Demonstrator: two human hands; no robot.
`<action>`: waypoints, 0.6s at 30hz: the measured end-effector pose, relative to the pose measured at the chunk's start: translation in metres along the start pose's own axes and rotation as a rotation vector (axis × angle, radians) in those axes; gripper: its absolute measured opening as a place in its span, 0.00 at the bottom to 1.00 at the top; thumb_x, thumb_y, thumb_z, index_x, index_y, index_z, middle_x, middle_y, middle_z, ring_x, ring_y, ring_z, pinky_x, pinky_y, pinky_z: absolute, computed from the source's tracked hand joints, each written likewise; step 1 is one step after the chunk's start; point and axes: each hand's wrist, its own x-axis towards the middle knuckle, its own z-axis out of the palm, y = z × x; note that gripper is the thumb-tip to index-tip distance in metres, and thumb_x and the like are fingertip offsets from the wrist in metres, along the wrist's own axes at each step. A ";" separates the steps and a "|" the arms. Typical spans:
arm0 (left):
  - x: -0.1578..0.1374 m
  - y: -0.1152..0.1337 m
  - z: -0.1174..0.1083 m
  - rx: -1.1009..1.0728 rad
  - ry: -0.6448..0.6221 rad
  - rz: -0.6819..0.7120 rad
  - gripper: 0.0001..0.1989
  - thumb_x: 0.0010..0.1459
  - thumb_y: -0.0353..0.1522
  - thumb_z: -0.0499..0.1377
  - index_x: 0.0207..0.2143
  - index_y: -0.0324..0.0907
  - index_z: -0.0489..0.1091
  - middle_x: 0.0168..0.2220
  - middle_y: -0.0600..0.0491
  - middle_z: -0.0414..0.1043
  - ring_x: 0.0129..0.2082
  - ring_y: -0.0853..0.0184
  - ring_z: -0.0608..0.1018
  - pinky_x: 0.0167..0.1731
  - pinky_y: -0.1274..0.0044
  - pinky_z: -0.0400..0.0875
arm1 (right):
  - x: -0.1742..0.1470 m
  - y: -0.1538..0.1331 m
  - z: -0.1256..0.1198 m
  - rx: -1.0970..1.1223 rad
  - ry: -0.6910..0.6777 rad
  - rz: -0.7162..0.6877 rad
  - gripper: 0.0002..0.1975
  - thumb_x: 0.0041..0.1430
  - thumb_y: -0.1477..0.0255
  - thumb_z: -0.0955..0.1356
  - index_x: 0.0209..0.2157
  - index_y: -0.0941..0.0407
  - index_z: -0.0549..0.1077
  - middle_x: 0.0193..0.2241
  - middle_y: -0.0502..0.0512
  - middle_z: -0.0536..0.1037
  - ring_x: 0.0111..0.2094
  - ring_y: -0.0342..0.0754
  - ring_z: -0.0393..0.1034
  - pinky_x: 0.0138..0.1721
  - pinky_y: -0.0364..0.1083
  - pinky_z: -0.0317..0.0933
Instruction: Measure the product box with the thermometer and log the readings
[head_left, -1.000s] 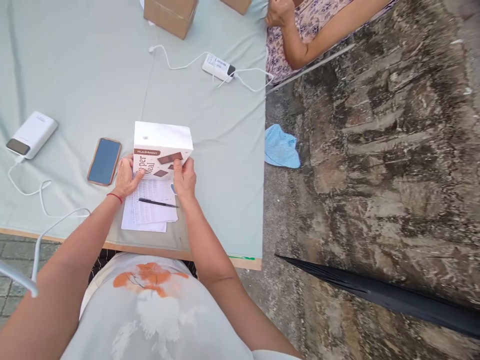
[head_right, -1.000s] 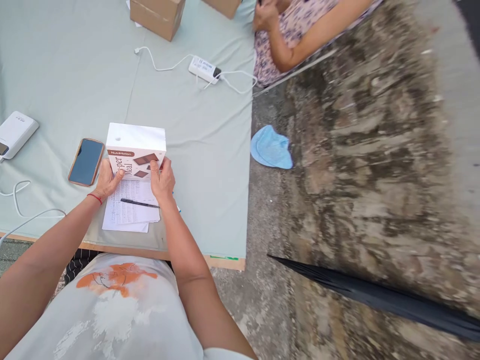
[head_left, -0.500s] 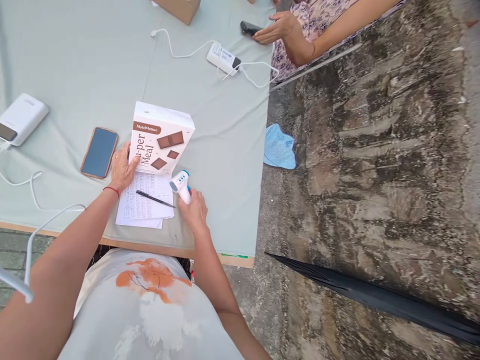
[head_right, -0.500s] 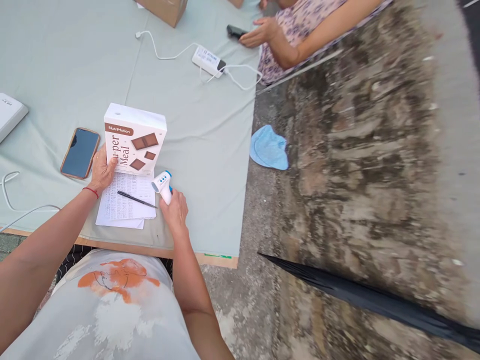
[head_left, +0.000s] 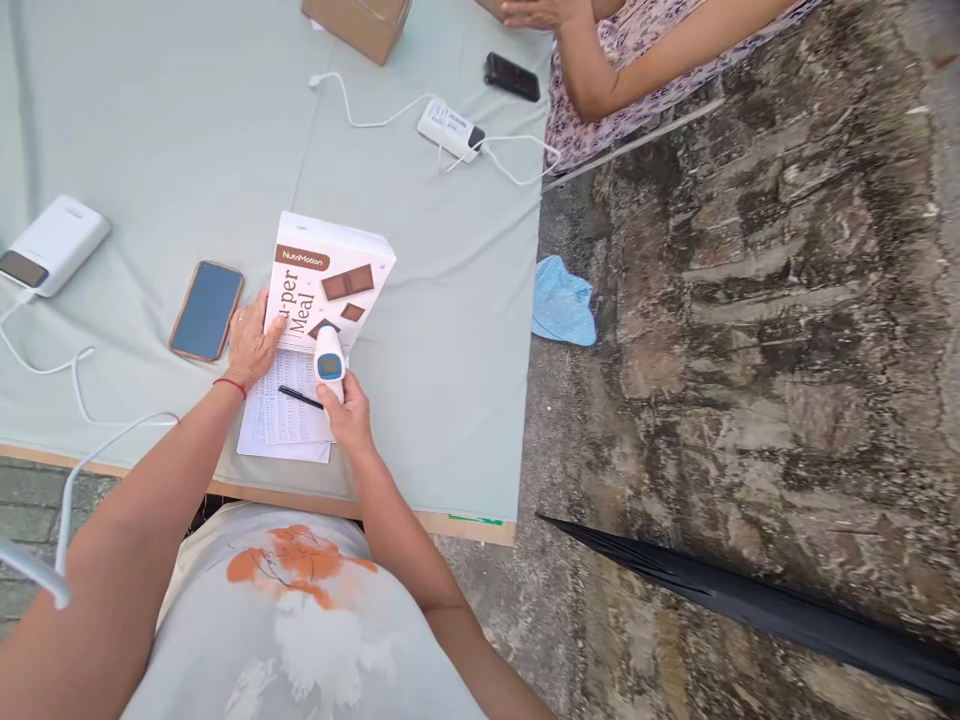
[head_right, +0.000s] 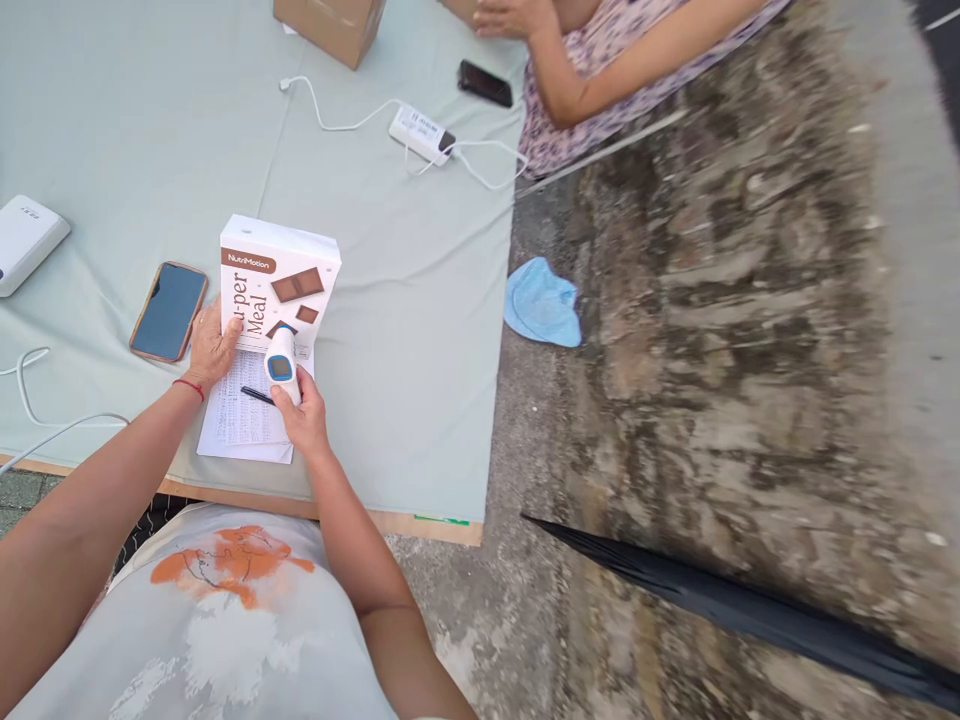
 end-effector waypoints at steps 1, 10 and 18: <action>0.000 -0.001 0.000 0.000 -0.005 0.003 0.51 0.67 0.68 0.32 0.68 0.40 0.64 0.53 0.38 0.77 0.52 0.47 0.77 0.59 0.56 0.66 | 0.002 0.000 0.002 0.012 -0.017 0.009 0.22 0.53 0.53 0.72 0.43 0.53 0.75 0.39 0.54 0.81 0.44 0.52 0.74 0.49 0.52 0.70; -0.001 -0.011 0.008 0.010 -0.006 0.015 0.51 0.68 0.67 0.33 0.70 0.39 0.63 0.59 0.36 0.75 0.57 0.46 0.76 0.64 0.55 0.62 | 0.013 -0.004 0.010 0.111 -0.027 0.116 0.19 0.53 0.50 0.71 0.31 0.51 0.69 0.23 0.44 0.71 0.27 0.44 0.63 0.33 0.46 0.62; -0.001 -0.015 0.010 0.018 -0.009 0.003 0.52 0.67 0.68 0.34 0.71 0.38 0.63 0.57 0.36 0.77 0.58 0.46 0.76 0.65 0.55 0.62 | 0.013 -0.008 0.013 0.168 -0.003 0.152 0.18 0.53 0.52 0.71 0.29 0.52 0.71 0.22 0.44 0.71 0.25 0.42 0.64 0.32 0.45 0.61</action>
